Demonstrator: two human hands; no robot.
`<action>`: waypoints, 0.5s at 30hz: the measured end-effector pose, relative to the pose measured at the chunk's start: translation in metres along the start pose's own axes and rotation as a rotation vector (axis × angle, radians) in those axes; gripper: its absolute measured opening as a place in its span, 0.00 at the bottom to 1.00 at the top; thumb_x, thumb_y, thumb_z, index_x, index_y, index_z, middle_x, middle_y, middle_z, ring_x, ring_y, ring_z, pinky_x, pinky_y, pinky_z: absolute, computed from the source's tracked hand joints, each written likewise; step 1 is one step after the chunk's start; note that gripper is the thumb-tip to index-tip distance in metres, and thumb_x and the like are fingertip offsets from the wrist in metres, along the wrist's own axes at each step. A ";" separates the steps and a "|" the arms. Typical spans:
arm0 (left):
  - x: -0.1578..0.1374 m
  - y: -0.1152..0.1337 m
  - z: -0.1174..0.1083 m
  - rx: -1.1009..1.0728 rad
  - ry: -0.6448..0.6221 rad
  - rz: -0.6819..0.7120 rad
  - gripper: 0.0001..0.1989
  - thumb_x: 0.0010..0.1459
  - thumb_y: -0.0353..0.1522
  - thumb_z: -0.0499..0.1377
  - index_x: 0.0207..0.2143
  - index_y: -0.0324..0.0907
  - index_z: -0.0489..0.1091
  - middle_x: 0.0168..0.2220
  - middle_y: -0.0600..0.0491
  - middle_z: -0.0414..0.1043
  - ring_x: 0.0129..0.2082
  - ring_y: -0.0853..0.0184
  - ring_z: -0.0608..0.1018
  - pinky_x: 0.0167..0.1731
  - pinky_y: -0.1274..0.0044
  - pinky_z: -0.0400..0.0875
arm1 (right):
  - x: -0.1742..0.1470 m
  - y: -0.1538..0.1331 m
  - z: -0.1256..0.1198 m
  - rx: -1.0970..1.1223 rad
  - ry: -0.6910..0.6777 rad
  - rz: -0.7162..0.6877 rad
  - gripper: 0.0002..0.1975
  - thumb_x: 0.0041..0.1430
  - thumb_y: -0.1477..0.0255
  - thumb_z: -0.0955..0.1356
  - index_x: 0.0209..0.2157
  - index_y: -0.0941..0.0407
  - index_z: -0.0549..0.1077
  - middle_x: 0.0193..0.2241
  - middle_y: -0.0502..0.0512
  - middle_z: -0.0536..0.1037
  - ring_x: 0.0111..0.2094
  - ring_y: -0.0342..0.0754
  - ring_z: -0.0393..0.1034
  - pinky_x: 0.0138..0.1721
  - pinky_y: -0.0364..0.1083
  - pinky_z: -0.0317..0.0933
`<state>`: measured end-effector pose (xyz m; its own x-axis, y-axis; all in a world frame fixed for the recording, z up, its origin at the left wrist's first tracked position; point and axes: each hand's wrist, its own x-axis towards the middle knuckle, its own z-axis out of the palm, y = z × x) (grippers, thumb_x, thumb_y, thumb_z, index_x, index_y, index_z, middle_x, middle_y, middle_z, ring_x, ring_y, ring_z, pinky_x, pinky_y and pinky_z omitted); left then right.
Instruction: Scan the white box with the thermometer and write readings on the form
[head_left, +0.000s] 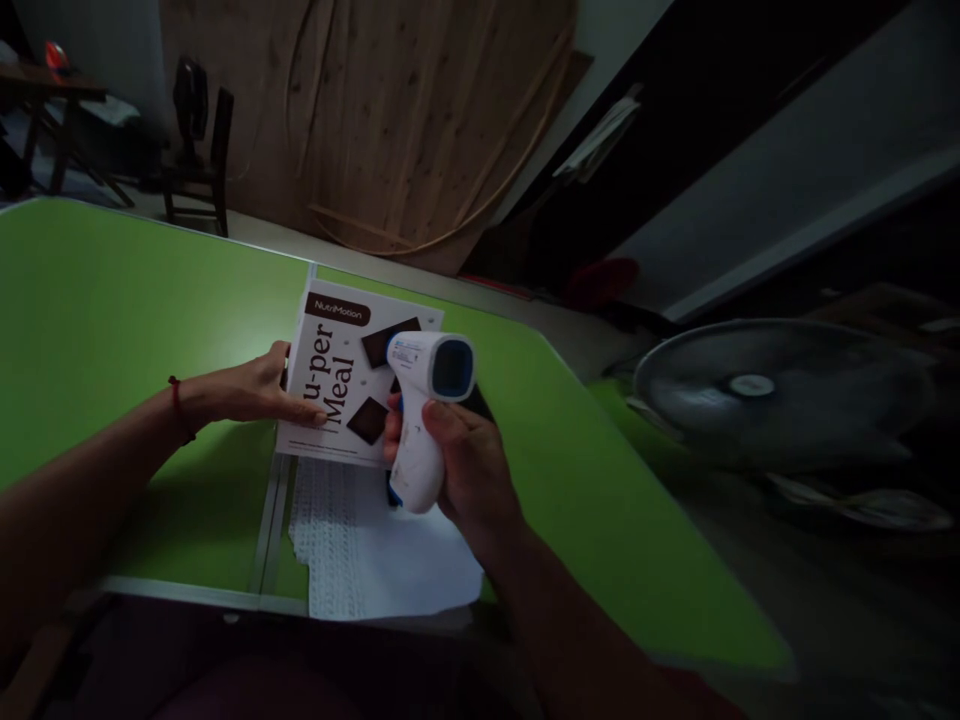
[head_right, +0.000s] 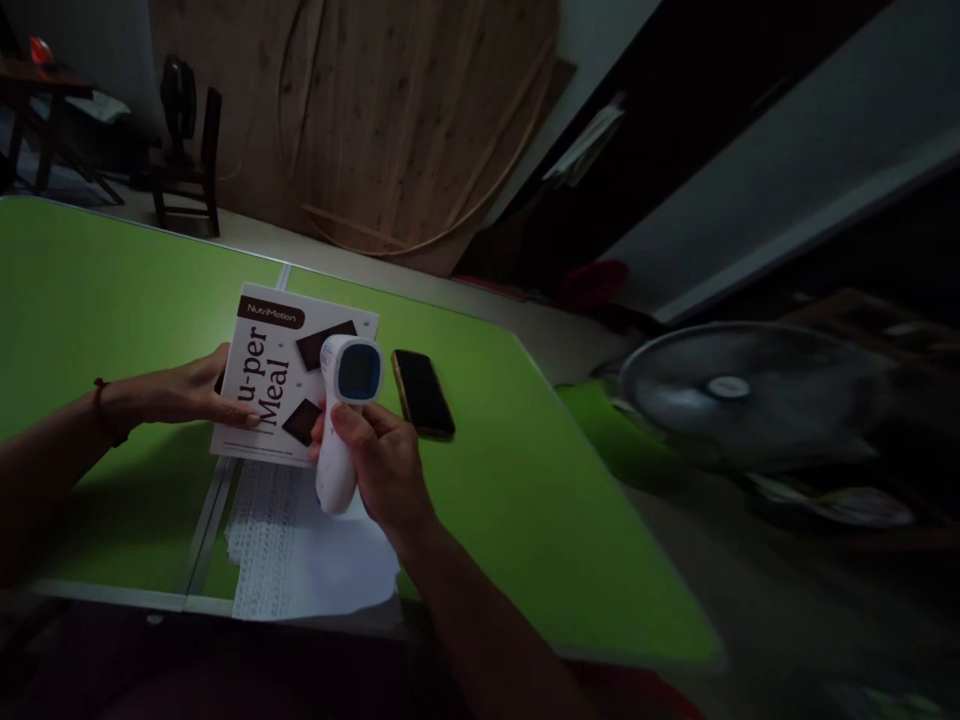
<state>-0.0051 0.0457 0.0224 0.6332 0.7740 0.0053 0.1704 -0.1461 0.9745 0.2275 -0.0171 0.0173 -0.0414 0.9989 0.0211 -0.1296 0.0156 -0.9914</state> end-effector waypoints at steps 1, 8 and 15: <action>0.000 0.000 0.000 -0.009 -0.012 0.006 0.28 0.49 0.34 0.71 0.50 0.35 0.67 0.49 0.38 0.75 0.45 0.53 0.81 0.41 0.62 0.81 | 0.000 0.001 0.000 0.014 0.002 0.003 0.22 0.47 0.51 0.74 0.32 0.57 0.76 0.23 0.50 0.76 0.19 0.42 0.67 0.22 0.45 0.67; 0.000 0.000 0.000 0.051 -0.008 0.031 0.28 0.50 0.36 0.71 0.50 0.38 0.67 0.46 0.41 0.75 0.45 0.53 0.81 0.39 0.64 0.82 | -0.002 -0.001 -0.002 0.012 -0.013 0.008 0.23 0.46 0.51 0.74 0.32 0.57 0.76 0.23 0.50 0.76 0.19 0.43 0.68 0.22 0.45 0.67; 0.000 -0.004 -0.001 0.009 0.019 -0.019 0.33 0.47 0.37 0.73 0.51 0.36 0.63 0.48 0.40 0.72 0.48 0.50 0.80 0.41 0.58 0.81 | -0.002 -0.001 -0.002 0.019 0.006 0.036 0.23 0.45 0.52 0.75 0.32 0.57 0.76 0.23 0.51 0.77 0.20 0.44 0.69 0.21 0.45 0.67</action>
<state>-0.0064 0.0467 0.0182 0.6154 0.7882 -0.0085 0.1893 -0.1373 0.9723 0.2296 -0.0190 0.0180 -0.0403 0.9991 -0.0154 -0.1474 -0.0212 -0.9888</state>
